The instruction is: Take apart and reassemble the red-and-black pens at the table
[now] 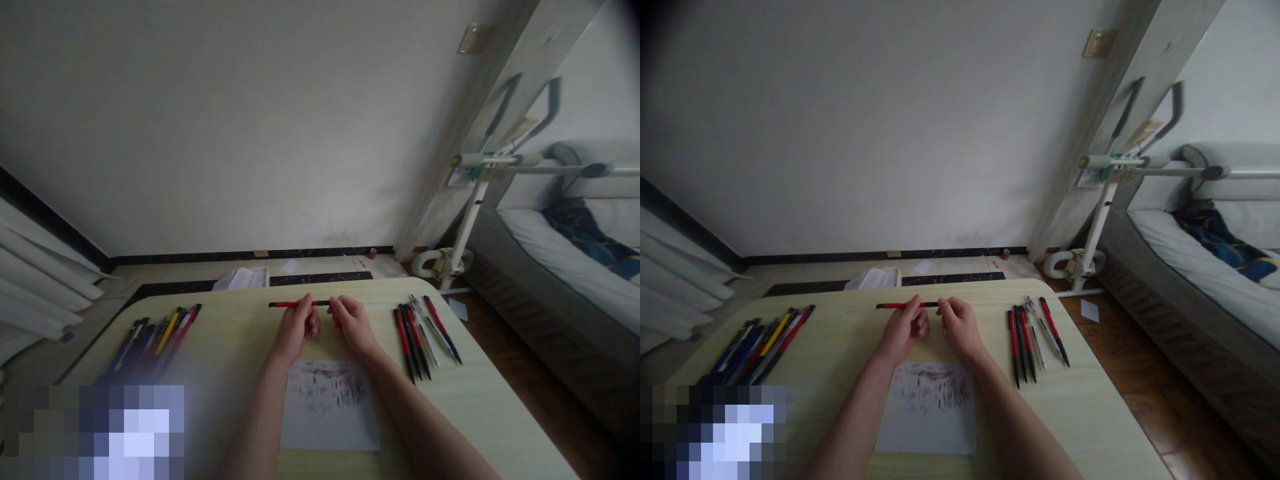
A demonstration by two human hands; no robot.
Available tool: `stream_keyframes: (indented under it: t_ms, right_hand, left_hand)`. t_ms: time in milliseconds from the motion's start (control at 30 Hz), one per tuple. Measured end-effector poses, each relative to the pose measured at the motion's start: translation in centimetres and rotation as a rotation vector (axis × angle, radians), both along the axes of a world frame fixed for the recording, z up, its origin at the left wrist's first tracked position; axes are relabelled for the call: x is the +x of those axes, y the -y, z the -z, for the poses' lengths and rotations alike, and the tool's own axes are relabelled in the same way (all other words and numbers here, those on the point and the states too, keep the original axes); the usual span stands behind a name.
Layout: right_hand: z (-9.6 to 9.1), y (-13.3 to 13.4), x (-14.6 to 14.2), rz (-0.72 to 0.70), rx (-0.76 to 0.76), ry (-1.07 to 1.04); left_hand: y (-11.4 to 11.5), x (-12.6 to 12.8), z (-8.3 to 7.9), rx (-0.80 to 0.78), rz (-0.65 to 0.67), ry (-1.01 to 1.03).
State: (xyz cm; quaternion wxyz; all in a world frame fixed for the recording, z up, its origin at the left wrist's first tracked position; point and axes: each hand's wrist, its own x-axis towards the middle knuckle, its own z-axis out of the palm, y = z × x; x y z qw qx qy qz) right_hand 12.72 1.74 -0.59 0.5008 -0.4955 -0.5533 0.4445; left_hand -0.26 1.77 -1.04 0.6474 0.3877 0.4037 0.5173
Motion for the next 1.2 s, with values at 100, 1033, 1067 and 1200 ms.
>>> stream_keyframes:
  t_ms: [100,1033,1067,1200]
  right_hand:
    - [0.01,-0.02,-0.02,0.003,0.000,0.000]
    - [-0.18,0.02,0.04,-0.014,0.007,0.033]
    - [-0.23,0.05,0.05,-0.016,0.009,0.035]
    - [-0.16,0.09,0.11,-0.025,0.012,0.025]
  left_hand:
    - [0.02,-0.02,-0.12,-0.002,0.001,0.002]
    - [-0.06,-0.17,0.09,-0.007,0.038,0.072]
    - [-0.06,-0.17,0.08,-0.010,0.040,0.073]
    - [-0.09,-0.13,0.07,-0.020,0.032,0.074]
